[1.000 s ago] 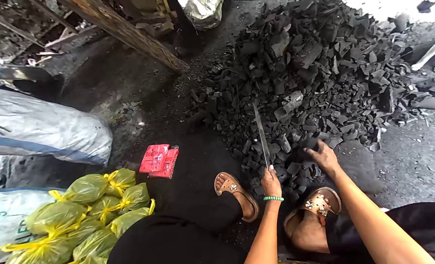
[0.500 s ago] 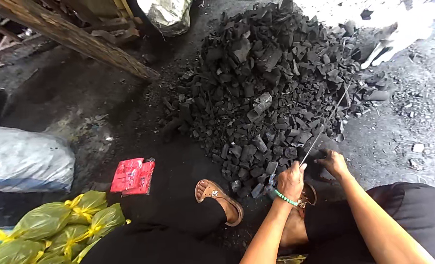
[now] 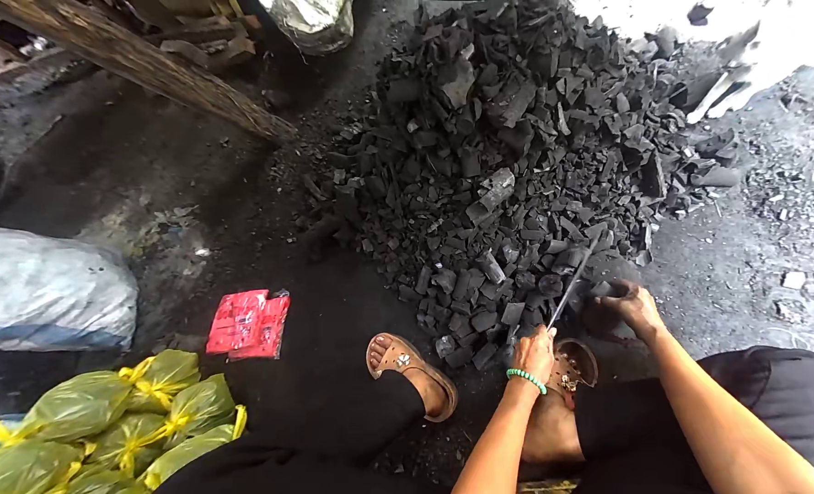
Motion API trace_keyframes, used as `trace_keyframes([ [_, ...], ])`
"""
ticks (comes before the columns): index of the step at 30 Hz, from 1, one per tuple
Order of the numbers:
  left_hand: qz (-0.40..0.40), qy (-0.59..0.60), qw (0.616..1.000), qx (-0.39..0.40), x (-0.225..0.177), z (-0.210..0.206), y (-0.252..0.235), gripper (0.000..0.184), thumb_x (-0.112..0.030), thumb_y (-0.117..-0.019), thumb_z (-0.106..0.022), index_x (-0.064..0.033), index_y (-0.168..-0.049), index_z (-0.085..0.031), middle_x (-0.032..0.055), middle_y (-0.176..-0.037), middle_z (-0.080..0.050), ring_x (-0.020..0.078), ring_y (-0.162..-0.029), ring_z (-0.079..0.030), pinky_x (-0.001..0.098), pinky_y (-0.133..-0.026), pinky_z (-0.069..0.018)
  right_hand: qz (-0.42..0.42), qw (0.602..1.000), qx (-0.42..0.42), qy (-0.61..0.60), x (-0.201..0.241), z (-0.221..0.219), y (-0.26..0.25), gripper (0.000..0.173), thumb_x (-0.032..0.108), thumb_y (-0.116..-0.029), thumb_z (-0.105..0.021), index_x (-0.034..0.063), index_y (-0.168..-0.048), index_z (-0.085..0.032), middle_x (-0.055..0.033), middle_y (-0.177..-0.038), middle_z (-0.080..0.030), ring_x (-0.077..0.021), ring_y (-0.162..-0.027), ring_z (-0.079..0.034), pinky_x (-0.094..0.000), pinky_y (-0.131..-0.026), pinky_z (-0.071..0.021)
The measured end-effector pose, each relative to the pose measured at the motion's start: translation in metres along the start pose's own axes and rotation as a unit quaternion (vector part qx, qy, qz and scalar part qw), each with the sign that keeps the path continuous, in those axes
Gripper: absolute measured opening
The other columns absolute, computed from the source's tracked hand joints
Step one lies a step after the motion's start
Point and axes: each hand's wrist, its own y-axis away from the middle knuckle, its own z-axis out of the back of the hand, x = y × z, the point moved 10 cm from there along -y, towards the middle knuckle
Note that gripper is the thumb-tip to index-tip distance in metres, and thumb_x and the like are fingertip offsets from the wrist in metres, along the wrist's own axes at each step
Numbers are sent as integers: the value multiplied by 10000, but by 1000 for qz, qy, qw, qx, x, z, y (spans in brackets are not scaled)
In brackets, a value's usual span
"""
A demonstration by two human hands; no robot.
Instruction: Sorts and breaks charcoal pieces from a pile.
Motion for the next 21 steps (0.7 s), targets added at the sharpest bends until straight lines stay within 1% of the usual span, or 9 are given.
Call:
trace_keyframes([
  [2, 2, 72, 991, -113, 17, 26, 4, 425, -267, -1119, -406, 75, -1249, -622, 287, -1053, -694, 421, -1036, -682, 556, -965, -510, -7, 996, 4, -93, 2, -10, 0, 365, 43, -905, -769, -61, -1234, -650, -281, -1135, -674, -394, -1042, -649, -603, -942, -490],
  [5, 68, 211, 933, -283, 77, 63, 14, 396, -208, -1116, -414, 103, -1291, -585, 282, -954, -684, 405, -915, -681, 546, -892, -529, 59, 987, 28, -145, 55, -34, 5, 478, -9, -887, -762, -64, -1329, -587, -272, -1231, -643, -328, -1077, -642, -507, -967, -512],
  [6, 99, 254, 907, -322, 101, 70, 17, 375, -194, -1121, -390, 86, -1302, -562, 237, -892, -659, 353, -833, -657, 505, -829, -534, 99, 988, 9, -117, 79, -40, 9, 534, 0, -877, -779, -39, -1366, -570, -280, -1295, -612, -356, -1137, -626, -530, -991, -501],
  [8, 164, 313, 861, -365, 145, 81, 23, 386, -191, -1132, -336, 65, -1351, -525, 211, -914, -662, 309, -829, -663, 468, -827, -551, 185, 982, -45, -3, 129, -52, 16, 707, 76, -860, -819, 20, -1482, -489, -328, -1462, -454, -497, -1320, -490, -652, -1061, -427],
  [10, 223, 347, 821, -395, 180, 84, 32, 415, -215, -1140, -306, 62, -1373, -508, 222, -962, -660, 303, -848, -664, 454, -832, -552, 275, 955, -53, 101, 178, -83, 23, 682, 108, -852, -808, 3, -1460, -520, -383, -1457, -442, -602, -1321, -444, -740, -1038, -389],
  [13, 297, 364, 801, -372, 211, 72, 38, 441, -237, -1143, -293, 55, -1424, -467, 248, -1037, -653, 317, -883, -663, 449, -831, -553, 369, 891, 73, 255, 217, -165, 34, 709, 120, -812, -848, 142, -1465, -573, -363, -1498, -436, -612, -1366, -403, -813, -1070, -281],
  [16, 322, 318, 851, -266, 216, 45, 28, 445, -221, -1139, -316, 63, -1456, -444, 280, -1166, -658, 356, -1033, -675, 476, -947, -529, 373, 835, 159, 372, 208, -221, 40, 818, 107, -813, -848, 270, -1537, -503, -302, -1608, -335, -632, -1468, -207, -865, -1088, -138],
  [18, 293, 311, 879, -211, 204, 28, 19, 451, -234, -1137, -335, 57, -1466, -436, 279, -1172, -661, 357, -1029, -682, 481, -942, -536, 384, 823, 160, 387, 206, -226, 43, 677, 106, -837, -837, 230, -1458, -597, -257, -1549, -454, -617, -1460, -245, -858, -1055, -237],
  [21, 240, 340, 894, -168, 182, 8, 13, 443, -234, -1139, -327, 42, -1472, -419, 223, -999, -681, 296, -820, -696, 429, -789, -583, 361, 825, 170, 400, 198, -216, 41, 490, 179, -888, -807, 167, -1356, -663, -227, -1364, -613, -561, -1375, -407, -773, -978, -388],
])
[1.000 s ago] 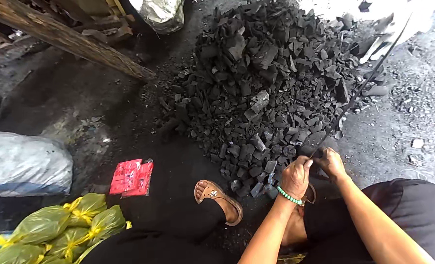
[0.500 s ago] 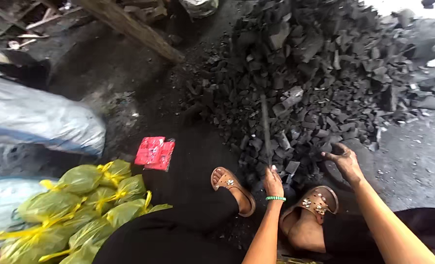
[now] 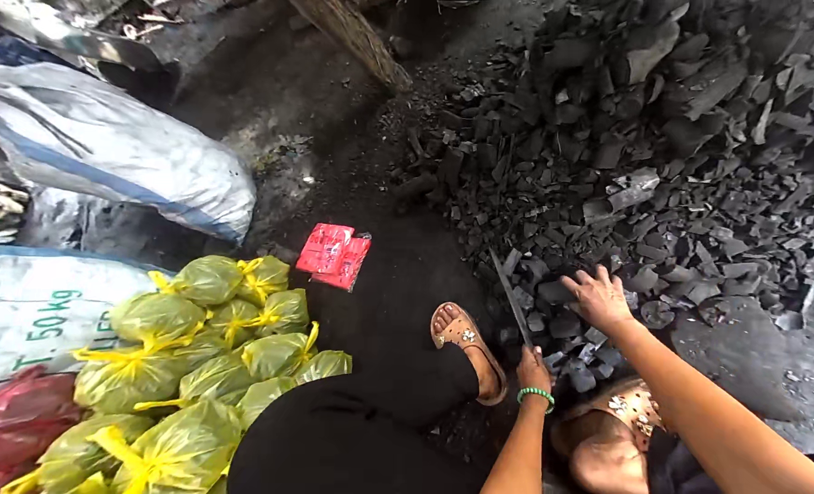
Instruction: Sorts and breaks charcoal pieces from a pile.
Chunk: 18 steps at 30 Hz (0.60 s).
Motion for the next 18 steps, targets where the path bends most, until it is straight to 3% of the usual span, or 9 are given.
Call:
trace_keyframes([
  [3, -40, -33, 998, 25, -9, -9, 6, 442, -233, -1135, -336, 26, -1479, -438, 233, -1013, -690, 326, -868, -700, 468, -851, -570, -29, 999, -18, -42, -17, -1, 13, 508, 232, -854, -841, 111, -1318, -672, -218, -1309, -646, -528, -1337, -456, -736, -977, -399],
  [5, -56, -22, 998, 17, -22, -7, 13, 429, -224, -1135, -341, 38, -1451, -464, 233, -1025, -688, 321, -885, -696, 465, -862, -563, -73, 985, -60, -142, -33, 6, 24, 530, 255, -845, -854, 64, -1300, -662, -231, -1284, -656, -521, -1296, -493, -714, -972, -416],
  [7, -72, 25, 997, -5, -41, -4, 20, 408, -201, -1137, -329, 60, -1406, -490, 208, -969, -678, 283, -815, -685, 434, -801, -575, -116, 930, -105, -333, -51, 20, 39, 524, 160, -877, -822, 16, -1334, -610, -251, -1274, -649, -460, -1224, -569, -668, -990, -459],
  [8, -83, 50, 995, -14, -49, -3, 23, 397, -191, -1138, -317, 66, -1380, -499, 182, -910, -665, 250, -747, -669, 406, -744, -577, -124, 882, -127, -436, -59, 26, 48, 491, 106, -916, -765, 5, -1354, -567, -226, -1233, -662, -366, -1098, -645, -578, -924, -523],
  [10, -102, 91, 990, -20, -63, -2, 26, 398, -193, -1141, -300, 68, -1363, -502, 151, -851, -640, 210, -662, -631, 366, -673, -565, -128, 768, -155, -608, -75, 32, 64, 406, 99, -993, -585, 54, -1383, -482, -109, -1126, -613, -182, -886, -637, -395, -774, -565],
  [12, -125, 106, 986, -29, -76, -2, 27, 377, -188, -1139, -310, 66, -1320, -522, 123, -803, -618, 178, -616, -608, 334, -638, -555, -140, 678, -173, -701, -96, 39, 82, 356, 126, -1024, -485, 90, -1378, -469, -49, -1112, -611, -132, -922, -642, -362, -826, -562],
  [14, -151, 79, 985, -30, -87, -6, 29, 380, -190, -1138, -318, 72, -1327, -519, 141, -814, -628, 205, -643, -623, 362, -670, -563, -151, 641, -194, -728, -126, 43, 103, 343, 154, -1046, -422, 84, -1380, -449, -46, -1083, -612, -156, -938, -670, -405, -865, -586],
  [15, -163, 56, 985, -26, -92, -10, 31, 395, -188, -1137, -322, 82, -1358, -508, 174, -848, -647, 243, -686, -641, 399, -715, -567, -165, 641, -207, -721, -143, 44, 117, 331, 175, -1053, -400, 79, -1366, -456, -36, -1053, -612, -156, -917, -678, -411, -852, -597],
  [18, -193, -13, 981, 6, -105, -29, 46, 396, -192, -1135, -334, 85, -1340, -529, 197, -875, -651, 278, -728, -645, 432, -758, -559, -278, 640, -226, -680, -199, 29, 162, 273, 252, -1087, -394, 48, -1214, -524, -59, -924, -604, -176, -779, -660, -399, -727, -590],
])
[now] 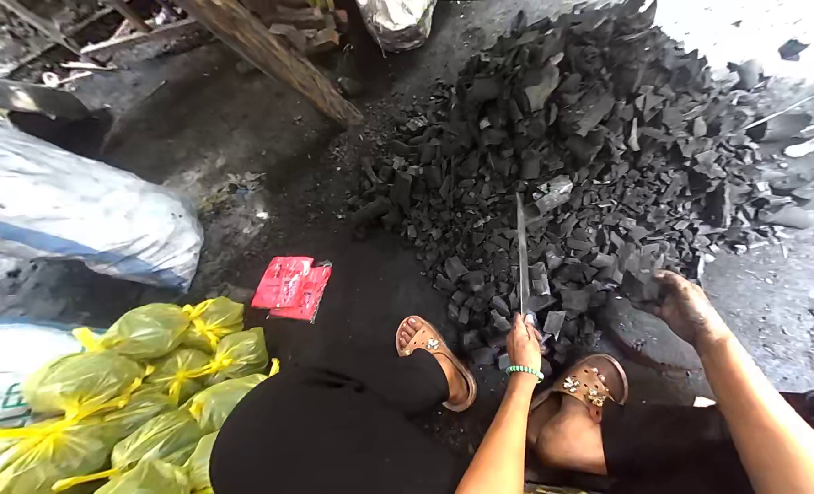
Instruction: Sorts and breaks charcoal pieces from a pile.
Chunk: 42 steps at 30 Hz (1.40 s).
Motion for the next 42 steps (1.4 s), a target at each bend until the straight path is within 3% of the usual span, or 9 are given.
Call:
trace_keyframes([
  [6, -54, -150, 973, 168, -9, -58, 23, 421, -233, -1129, -369, 55, -1382, -542, 223, -987, -684, 324, -871, -682, 475, -877, -551, -204, 971, -21, 121, -70, 53, 4, 450, 335, -1123, -312, -25, -1305, -512, -184, -1052, -603, -241, -831, -607, -414, -758, -533],
  [12, -98, -256, 932, 237, -22, -81, 40, 426, -248, -1125, -380, 40, -1378, -564, 257, -1121, -693, 381, -1092, -668, 524, -1025, -483, -65, 970, -43, 231, -68, 58, -13, 511, 386, -1094, -491, -16, -1406, -540, -334, -1317, -591, -482, -1153, -616, -655, -965, -483],
  [15, -109, -259, 931, 232, -48, -83, 44, 425, -250, -1127, -374, 53, -1345, -576, 258, -1105, -688, 382, -1068, -669, 528, -1006, -491, -22, 936, 19, 350, -55, 45, -10, 513, 270, -961, -749, -23, -1349, -587, -308, -1230, -652, -476, -1125, -637, -659, -977, -482],
  [19, -285, -140, 941, 115, -120, -69, 68, 319, -160, -1090, -470, 107, -1121, -642, 219, -801, -670, 359, -746, -682, 514, -743, -567, -15, 899, 10, 438, -48, 41, -5, 406, 202, -914, -792, -12, -1241, -683, -312, -1179, -676, -514, -1147, -618, -718, -991, -428],
  [23, -473, -39, 880, 5, -155, -62, 92, 287, -165, -1071, -489, 77, -1044, -642, 123, -685, -628, 232, -578, -630, 371, -563, -560, -18, 883, -17, 469, -45, 41, -5, 403, 232, -897, -802, -45, -1165, -687, -317, -1129, -682, -503, -1114, -638, -701, -968, -453],
  [25, -359, -189, 910, 85, -110, -85, 69, 316, -193, -1081, -493, 67, -1125, -665, 222, -839, -704, 358, -765, -718, 490, -718, -595, -11, 880, -21, 475, -43, 38, -3, 409, 229, -903, -800, -58, -1167, -677, -316, -1151, -674, -494, -1128, -635, -688, -977, -458],
  [27, -114, -372, 883, 264, -33, -110, 44, 433, -317, -1128, -364, -29, -1393, -550, 251, -1201, -679, 406, -1145, -662, 570, -990, -505, 0, 882, -28, 470, -45, 38, -3, 417, 210, -909, -796, -68, -1189, -663, -316, -1185, -661, -495, -1146, -624, -685, -984, -458],
  [29, -35, -414, 854, 313, -14, -117, 40, 447, -324, -1132, -339, -46, -1434, -515, 243, -1286, -648, 402, -1219, -625, 574, -1026, -477, -5, 883, -28, 468, -48, 42, -6, 426, 210, -920, -785, -65, -1215, -651, -315, -1218, -647, -493, -1176, -610, -680, -1004, -448],
  [42, -81, -430, 852, 289, -64, -99, 45, 443, -313, -1136, -322, -33, -1379, -565, 234, -1262, -662, 389, -1203, -633, 551, -1007, -484, -8, 887, -28, 460, -51, 38, -8, 404, 199, -953, -749, -58, -1248, -648, -317, -1254, -636, -484, -1215, -592, -657, -1043, -423],
])
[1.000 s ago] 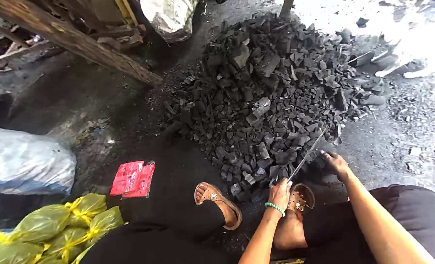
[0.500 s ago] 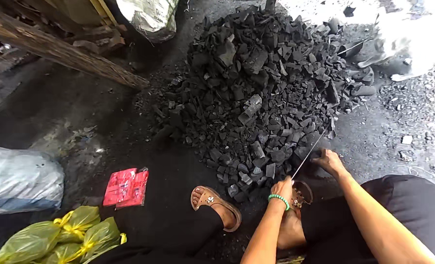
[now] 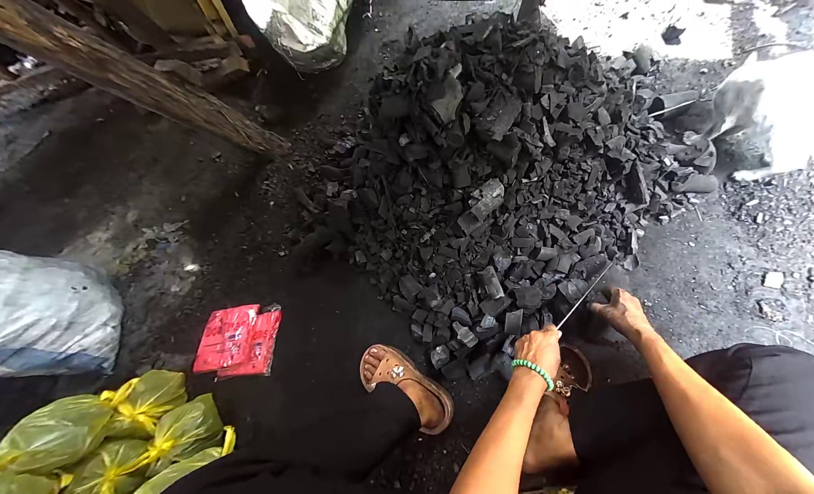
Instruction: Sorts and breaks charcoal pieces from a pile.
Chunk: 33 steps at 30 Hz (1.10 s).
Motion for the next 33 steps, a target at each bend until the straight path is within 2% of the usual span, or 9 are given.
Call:
trace_keyframes([
  [2, -66, 42, 992, -99, -16, 19, 17, 412, -281, -1128, -374, 20, -1282, -609, 251, -1088, -701, 401, -1059, -688, 545, -931, -525, 1, 1000, -10, 5, 3, 0, 4, 415, 188, -944, -755, -81, -1238, -636, -326, -1252, -628, -494, -1205, -593, -660, -1030, -435],
  [6, -278, 143, 850, -424, -41, 50, 50, 226, -116, -1019, -572, 82, -1000, -678, 185, -725, -676, 326, -632, -697, 450, -578, -577, 11, 999, -29, -5, 9, 3, 11, 425, 157, -925, -774, -117, -1215, -626, -346, -1250, -614, -507, -1203, -587, -662, -1025, -442],
  [9, -92, 67, 983, -145, -1, -10, -9, 393, -275, -1116, -418, 3, -1327, -600, 249, -1080, -714, 407, -1027, -705, 561, -911, -546, 8, 1000, -25, 4, 9, 4, 6, 413, 184, -934, -770, -80, -1225, -642, -314, -1268, -620, -472, -1222, -588, -636, -1046, -438],
  [11, 12, 31, 999, 15, 26, -44, -27, 450, -326, -1133, -332, -48, -1444, -500, 248, -1264, -656, 409, -1200, -634, 577, -1011, -488, 0, 1000, -14, -14, 2, 1, 4, 408, 184, -943, -760, -55, -1256, -650, -303, -1278, -623, -469, -1231, -583, -639, -1056, -429],
  [20, -24, -16, 998, 58, 11, 4, -20, 445, -292, -1136, -322, 0, -1361, -573, 254, -1326, -623, 399, -1279, -587, 564, -1057, -454, -26, 999, -1, -45, -9, -1, 0, 413, 233, -967, -736, -65, -1239, -649, -337, -1235, -639, -507, -1202, -587, -688, -1032, -405],
  [24, -134, 47, 979, -146, -36, 57, 18, 390, -267, -1123, -399, 40, -1205, -625, 260, -1005, -701, 422, -982, -701, 573, -867, -541, -20, 999, -10, -23, -7, -3, 0, 409, 226, -959, -744, -78, -1216, -646, -339, -1219, -638, -506, -1186, -595, -679, -1015, -426],
  [28, -340, 146, 810, -454, -69, 91, 67, 214, -100, -1011, -571, 94, -1013, -662, 188, -722, -665, 311, -615, -683, 434, -561, -564, -17, 999, -17, -40, -7, -1, 5, 413, 215, -946, -759, -85, -1208, -646, -342, -1219, -633, -502, -1186, -594, -682, -1016, -426],
  [31, -139, 64, 968, -201, -15, 11, 3, 364, -258, -1107, -448, 18, -1266, -625, 252, -990, -718, 410, -943, -720, 551, -841, -570, -21, 999, -18, -32, -5, 0, 5, 408, 217, -950, -757, -74, -1215, -650, -330, -1241, -631, -491, -1206, -589, -667, -1037, -421],
  [33, 24, 30, 999, -4, 38, -46, -29, 448, -322, -1130, -341, -51, -1442, -514, 255, -1265, -658, 421, -1200, -634, 583, -1013, -487, -32, 999, -10, -43, -8, -2, 5, 410, 225, -960, -745, -55, -1243, -651, -319, -1258, -633, -485, -1220, -587, -663, -1043, -419],
])
